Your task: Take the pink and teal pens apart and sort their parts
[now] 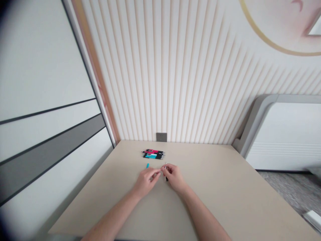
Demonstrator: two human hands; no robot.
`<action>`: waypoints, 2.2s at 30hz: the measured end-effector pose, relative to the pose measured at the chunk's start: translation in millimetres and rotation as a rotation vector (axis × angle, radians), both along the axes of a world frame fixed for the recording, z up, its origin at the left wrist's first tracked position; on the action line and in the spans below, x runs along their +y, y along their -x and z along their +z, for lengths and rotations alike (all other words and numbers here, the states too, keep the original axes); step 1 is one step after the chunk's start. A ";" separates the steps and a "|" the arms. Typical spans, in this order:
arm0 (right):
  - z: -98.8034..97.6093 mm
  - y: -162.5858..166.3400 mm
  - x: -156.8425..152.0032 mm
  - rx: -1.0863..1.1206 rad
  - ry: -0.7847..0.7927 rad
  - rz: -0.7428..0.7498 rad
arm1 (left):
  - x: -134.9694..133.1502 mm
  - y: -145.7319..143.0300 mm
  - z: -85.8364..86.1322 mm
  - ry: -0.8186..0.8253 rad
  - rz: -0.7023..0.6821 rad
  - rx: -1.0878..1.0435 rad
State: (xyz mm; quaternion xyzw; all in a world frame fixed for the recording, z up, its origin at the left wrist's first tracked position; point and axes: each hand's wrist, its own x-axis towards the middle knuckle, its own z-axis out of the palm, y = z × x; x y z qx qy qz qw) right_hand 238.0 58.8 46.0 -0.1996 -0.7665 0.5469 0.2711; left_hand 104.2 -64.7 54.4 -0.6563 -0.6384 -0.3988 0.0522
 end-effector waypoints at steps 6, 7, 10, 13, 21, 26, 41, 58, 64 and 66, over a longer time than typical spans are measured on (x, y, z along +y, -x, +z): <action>-2.3 -18.9 33.9 -0.474 -0.315 -0.297 | -15.4 43.3 18.1 -0.154 0.371 -0.054; -3.0 -22.2 37.5 -0.512 -0.335 -0.312 | -18.0 51.4 18.1 -0.121 0.435 -0.055; -5.0 -27.1 40.7 -0.600 -0.379 -0.323 | -22.7 65.5 13.1 0.140 0.506 -0.030; -4.9 -26.7 36.6 -0.660 -0.413 -0.318 | -22.0 63.0 6.5 0.359 0.480 -0.004; -0.7 -25.0 32.9 -0.690 -0.429 -0.336 | -18.0 48.0 0.8 0.462 0.442 0.102; 0.0 -23.6 37.0 -0.651 -0.419 -0.412 | -19.7 54.0 1.0 0.468 0.409 0.058; -4.0 -23.1 42.5 -0.512 -0.339 -0.480 | -18.4 47.8 2.8 0.475 0.470 0.082; 8.7 -2.9 -3.8 0.080 -0.119 -0.035 | -8.5 2.4 13.0 0.119 0.053 0.104; 6.0 0.8 -14.4 0.041 -0.081 0.027 | -5.9 4.9 7.4 0.101 0.030 0.104; 3.1 0.1 -12.7 -0.037 -0.126 -0.064 | -5.7 6.5 6.6 0.085 0.039 0.104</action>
